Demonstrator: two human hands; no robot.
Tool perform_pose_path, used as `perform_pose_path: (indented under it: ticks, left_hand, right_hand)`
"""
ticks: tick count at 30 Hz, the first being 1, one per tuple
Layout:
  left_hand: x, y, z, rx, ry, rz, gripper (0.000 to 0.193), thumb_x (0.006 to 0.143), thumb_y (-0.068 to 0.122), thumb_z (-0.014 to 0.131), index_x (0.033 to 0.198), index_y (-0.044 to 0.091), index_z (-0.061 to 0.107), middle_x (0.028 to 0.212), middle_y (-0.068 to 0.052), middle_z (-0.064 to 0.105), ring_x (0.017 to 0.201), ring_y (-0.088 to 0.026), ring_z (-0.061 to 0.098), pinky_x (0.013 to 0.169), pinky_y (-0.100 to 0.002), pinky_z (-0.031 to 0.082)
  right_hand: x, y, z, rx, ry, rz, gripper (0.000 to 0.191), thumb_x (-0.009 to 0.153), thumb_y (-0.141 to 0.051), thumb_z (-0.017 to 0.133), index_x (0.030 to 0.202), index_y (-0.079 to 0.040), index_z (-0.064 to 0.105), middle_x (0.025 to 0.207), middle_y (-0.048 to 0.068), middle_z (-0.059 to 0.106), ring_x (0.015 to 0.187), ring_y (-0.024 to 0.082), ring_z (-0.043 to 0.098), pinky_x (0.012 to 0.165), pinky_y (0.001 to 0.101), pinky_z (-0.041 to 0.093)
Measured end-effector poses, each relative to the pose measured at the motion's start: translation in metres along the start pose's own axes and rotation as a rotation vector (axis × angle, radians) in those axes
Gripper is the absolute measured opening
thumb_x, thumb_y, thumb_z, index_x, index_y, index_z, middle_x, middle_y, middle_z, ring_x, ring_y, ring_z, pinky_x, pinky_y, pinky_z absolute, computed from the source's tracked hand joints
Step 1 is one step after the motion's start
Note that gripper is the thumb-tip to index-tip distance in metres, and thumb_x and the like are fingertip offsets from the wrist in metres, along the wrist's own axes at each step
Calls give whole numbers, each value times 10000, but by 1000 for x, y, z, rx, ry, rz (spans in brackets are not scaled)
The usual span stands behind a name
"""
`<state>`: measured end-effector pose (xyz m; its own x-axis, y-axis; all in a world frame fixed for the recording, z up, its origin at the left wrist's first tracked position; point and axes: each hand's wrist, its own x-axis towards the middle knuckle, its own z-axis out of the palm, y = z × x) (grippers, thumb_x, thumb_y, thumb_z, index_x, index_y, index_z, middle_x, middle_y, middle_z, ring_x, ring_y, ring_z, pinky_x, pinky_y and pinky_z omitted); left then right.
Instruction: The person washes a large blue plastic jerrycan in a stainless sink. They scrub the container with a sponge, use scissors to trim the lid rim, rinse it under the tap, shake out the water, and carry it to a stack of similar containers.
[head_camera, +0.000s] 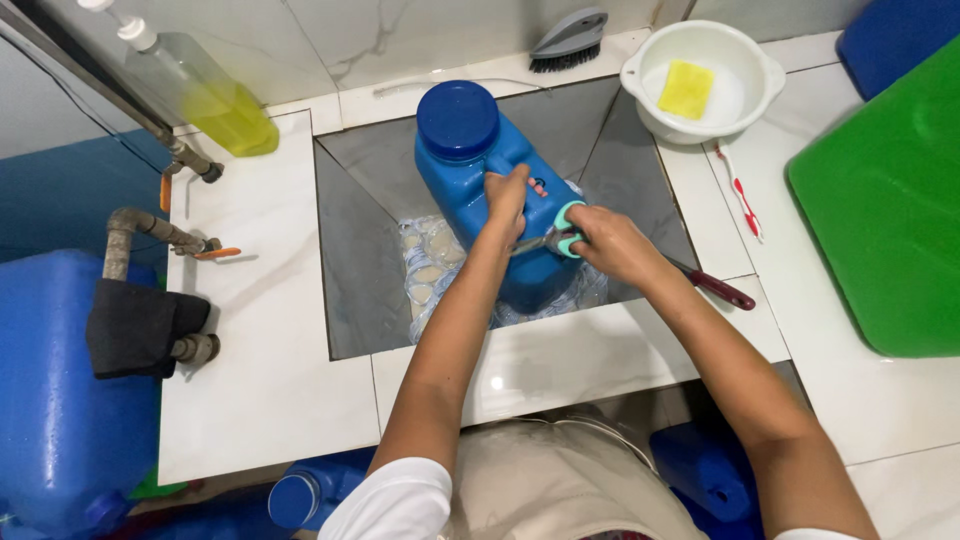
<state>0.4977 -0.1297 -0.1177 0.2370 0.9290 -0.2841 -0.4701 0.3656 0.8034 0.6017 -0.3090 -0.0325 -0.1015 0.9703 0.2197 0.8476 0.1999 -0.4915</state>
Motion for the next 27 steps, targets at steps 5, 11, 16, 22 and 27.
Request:
perform_pose_path:
  ticks: [5,11,16,22,27]
  left_hand:
    - [-4,-4,-6,-12,-123,-97,126,852,22,674,789,-35,581,640,-109,572,490,-209,597,475,-383,570]
    - [-5,-7,-1,15,-109,-50,160,847,21,669,735,-47,578,630,-132,579,477,-231,597,465,-392,557]
    - [-7,-10,-1,40,-125,-64,181,856,12,640,701,-39,561,606,-135,570,459,-244,598,436,-389,528]
    - [-6,-4,-2,-93,-15,15,96,832,-46,586,742,-39,553,606,-124,550,455,-231,565,440,-395,535]
    - [-10,-6,4,-236,182,161,85,822,-38,574,878,0,523,622,-113,540,454,-212,550,435,-388,534]
  right_hand:
    - [-5,-11,-4,-116,-53,-167,276,803,-61,746,1001,-66,554,946,113,660,952,346,652,791,470,523]
    - [-10,-3,11,-100,57,-89,275,812,-42,744,1017,-46,559,950,137,644,944,362,639,785,461,519]
    - [-6,18,27,266,178,374,329,870,-73,717,1165,-16,582,908,184,701,848,337,720,745,405,546]
    - [-14,42,64,254,515,452,305,892,-118,739,1126,4,586,934,223,709,865,350,742,757,399,553]
    - [-8,49,79,167,562,623,257,862,-119,763,1045,-4,625,917,228,713,852,404,708,759,457,540]
